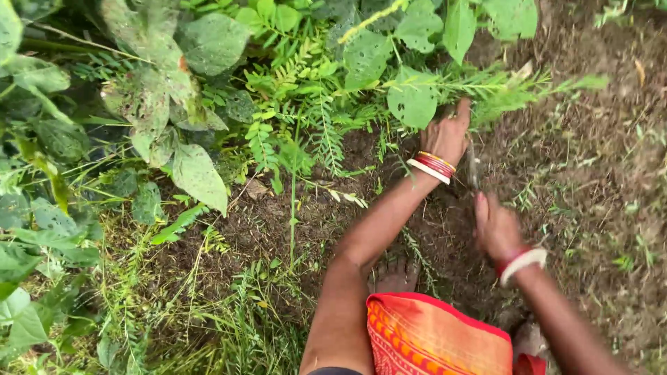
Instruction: Weeding an agricultural field or harvesting small plants using a sickle.
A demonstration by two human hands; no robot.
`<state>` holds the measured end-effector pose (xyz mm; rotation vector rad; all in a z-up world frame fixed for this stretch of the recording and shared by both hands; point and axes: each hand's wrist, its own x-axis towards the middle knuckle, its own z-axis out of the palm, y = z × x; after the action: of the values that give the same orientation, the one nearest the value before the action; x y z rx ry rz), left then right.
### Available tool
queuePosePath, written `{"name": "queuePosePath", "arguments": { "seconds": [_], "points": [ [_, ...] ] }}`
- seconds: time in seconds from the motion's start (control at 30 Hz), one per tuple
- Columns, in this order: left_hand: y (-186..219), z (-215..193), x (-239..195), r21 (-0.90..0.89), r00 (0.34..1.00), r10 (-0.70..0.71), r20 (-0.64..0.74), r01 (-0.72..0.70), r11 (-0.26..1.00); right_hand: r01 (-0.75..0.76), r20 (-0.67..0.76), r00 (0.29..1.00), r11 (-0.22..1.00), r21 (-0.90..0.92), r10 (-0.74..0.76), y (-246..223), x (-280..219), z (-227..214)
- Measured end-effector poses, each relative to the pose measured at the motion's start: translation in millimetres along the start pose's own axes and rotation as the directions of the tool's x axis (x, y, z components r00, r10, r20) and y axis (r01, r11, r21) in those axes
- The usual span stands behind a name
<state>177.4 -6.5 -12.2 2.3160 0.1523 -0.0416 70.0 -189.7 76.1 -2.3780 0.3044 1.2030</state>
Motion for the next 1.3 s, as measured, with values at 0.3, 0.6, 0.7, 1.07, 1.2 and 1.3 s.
{"name": "queuePosePath", "arguments": {
  "seconds": [0.3, 0.6, 0.7, 1.07, 1.2, 1.3],
  "points": [
    [6, -11, -55, -0.301, 0.914, -0.065, -0.4, -0.064, 0.952, 0.13, -0.159, 0.973, 0.969, -0.211, -0.165, 189, -60, 51],
    [-67, 10, -41, -0.271, 0.868, -0.387, -0.313, 0.309, 0.912, -0.039, 0.042, 0.998, 0.998, -0.041, 0.041, -81, -42, -55],
    [-38, -38, -16, -0.116, 0.895, -0.386, -0.222, 0.369, 0.922, 0.093, 0.012, 0.996, 0.975, -0.202, -0.092, -98, -19, -48],
    [-54, -12, -3, -0.089, 0.946, -0.197, -0.256, 0.18, 0.98, 0.278, -0.03, 0.951, 0.889, -0.364, -0.309, -127, 36, -31],
    [-56, -7, -18, -0.005, 0.976, -0.18, -0.12, 0.181, 0.983, 0.219, -0.055, 0.966, 0.918, -0.331, -0.251, -61, 2, 10],
    [-72, -7, -29, 0.002, 0.939, -0.341, 0.043, 0.341, 0.94, 0.17, 0.054, 0.985, 0.901, -0.399, -0.161, 47, -41, 47]
  ]
}}
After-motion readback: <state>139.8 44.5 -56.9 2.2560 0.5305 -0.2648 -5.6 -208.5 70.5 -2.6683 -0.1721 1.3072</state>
